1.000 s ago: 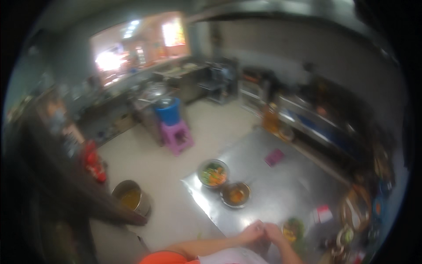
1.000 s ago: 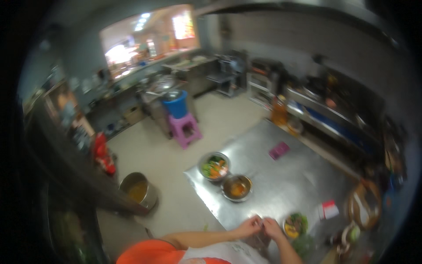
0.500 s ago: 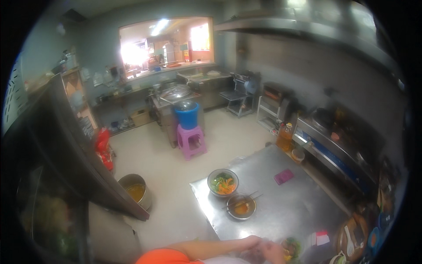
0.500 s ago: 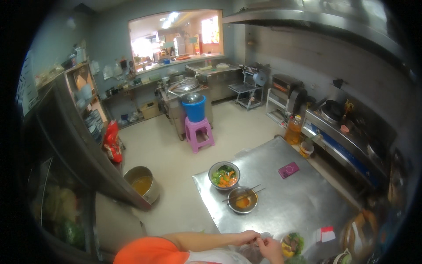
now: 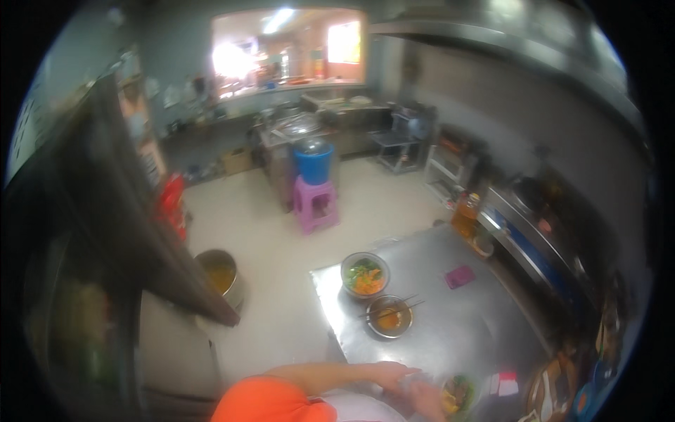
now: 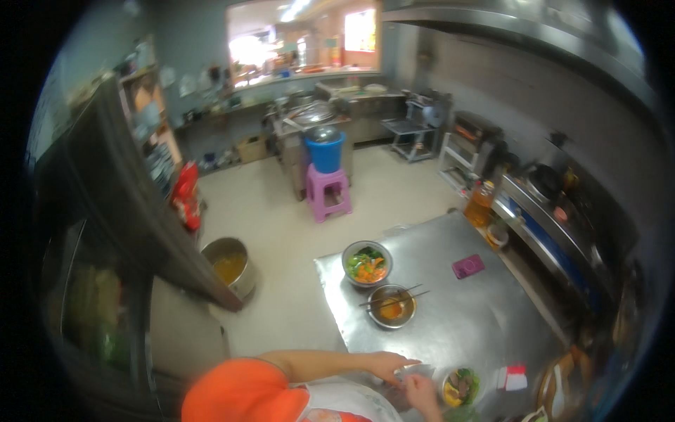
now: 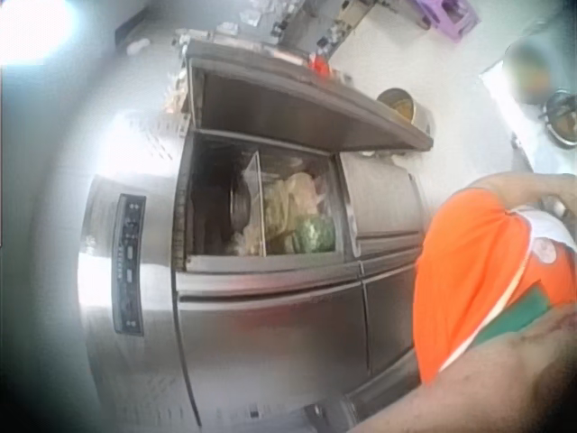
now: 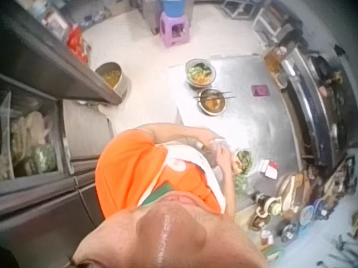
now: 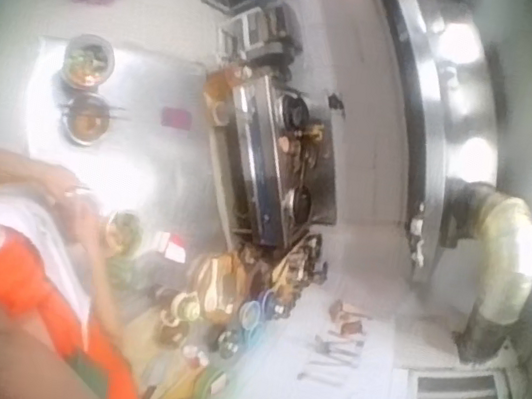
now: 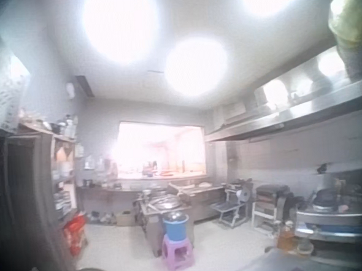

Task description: The person assembles a dish by placing chopped vegetables and other ingredients into a bowl. They retrieve items from containers and a refrigerator, then combine them on a stainless steel countertop.

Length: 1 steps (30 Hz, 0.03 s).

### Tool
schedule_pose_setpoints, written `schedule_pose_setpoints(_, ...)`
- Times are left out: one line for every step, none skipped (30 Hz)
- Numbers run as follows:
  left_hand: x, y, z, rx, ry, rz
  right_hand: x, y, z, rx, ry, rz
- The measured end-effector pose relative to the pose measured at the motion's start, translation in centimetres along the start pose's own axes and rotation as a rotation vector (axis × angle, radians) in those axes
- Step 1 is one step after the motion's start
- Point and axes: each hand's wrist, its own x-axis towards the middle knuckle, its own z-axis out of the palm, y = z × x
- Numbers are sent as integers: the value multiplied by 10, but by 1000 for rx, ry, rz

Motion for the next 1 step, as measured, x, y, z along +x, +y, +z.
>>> schedule_pose_setpoints(-3,-4,3,-17,41,-18,7,-14,6,101,-27,-12)
